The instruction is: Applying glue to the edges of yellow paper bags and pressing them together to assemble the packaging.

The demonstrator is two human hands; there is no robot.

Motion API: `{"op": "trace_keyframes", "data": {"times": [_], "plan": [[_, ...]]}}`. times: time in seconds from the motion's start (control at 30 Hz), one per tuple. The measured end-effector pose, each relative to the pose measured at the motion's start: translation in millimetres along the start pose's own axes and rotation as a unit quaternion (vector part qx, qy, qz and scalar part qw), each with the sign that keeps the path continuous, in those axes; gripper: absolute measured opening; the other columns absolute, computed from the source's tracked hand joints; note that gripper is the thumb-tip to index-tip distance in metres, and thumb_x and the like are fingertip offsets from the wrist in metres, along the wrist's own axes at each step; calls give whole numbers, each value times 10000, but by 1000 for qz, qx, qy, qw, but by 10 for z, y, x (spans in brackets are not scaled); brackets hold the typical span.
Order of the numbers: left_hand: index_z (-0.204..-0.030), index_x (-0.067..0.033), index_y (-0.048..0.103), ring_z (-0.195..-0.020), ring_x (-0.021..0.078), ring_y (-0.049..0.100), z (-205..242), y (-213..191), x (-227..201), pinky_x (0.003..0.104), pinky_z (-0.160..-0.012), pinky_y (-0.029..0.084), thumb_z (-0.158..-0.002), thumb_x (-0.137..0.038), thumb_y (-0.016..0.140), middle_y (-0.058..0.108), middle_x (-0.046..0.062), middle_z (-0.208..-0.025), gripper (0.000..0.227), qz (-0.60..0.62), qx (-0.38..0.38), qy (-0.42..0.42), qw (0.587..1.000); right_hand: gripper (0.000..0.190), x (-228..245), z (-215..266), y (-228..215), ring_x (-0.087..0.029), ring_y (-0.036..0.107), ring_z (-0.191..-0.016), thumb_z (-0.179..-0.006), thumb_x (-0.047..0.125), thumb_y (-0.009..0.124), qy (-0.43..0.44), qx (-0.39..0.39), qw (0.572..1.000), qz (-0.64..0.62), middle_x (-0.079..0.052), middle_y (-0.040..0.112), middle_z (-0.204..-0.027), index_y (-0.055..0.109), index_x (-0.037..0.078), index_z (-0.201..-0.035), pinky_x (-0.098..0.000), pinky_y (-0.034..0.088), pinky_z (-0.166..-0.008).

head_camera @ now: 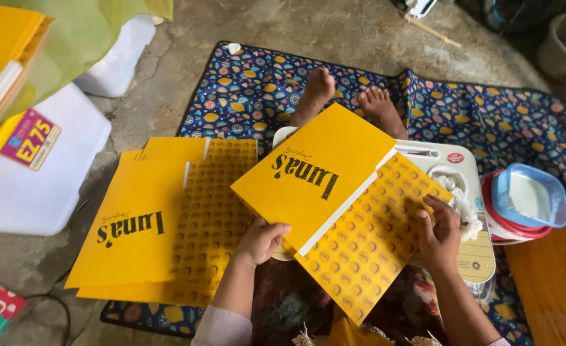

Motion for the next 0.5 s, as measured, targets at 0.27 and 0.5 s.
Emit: {"op": "trace_keyframes", "data": {"times": [0.27, 0.5], "plan": [[-803, -46, 636, -474, 134, 570, -32, -63, 59, 295, -581, 552, -754, -61, 822, 490, 39, -523, 193, 2, -28, -23, 999, 294, 61, -13, -2, -346, 588, -1236, -1005, 265, 733, 4, -8, 999, 35, -115, 676, -1268, 712, 113, -1256, -481, 411, -1128], [-900, -70, 635, -498, 115, 618, 56, 153, -228, 294, -578, 593, -784, -104, 845, 488, -17, -611, 243, 14, -67, 25, 997, 294, 218, -35, -14, -359, 557, -1296, -1014, 295, 720, 61, 3, 998, 25, -105, 661, -1286, 728, 113, -1245, -510, 410, -1114]]}}
Point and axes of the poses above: each hand's wrist, its own z-axis away from the middle knuckle, its own y-axis out of the palm, x = y × z, the point moved 4 cm from there along -z, towards the middle knuckle
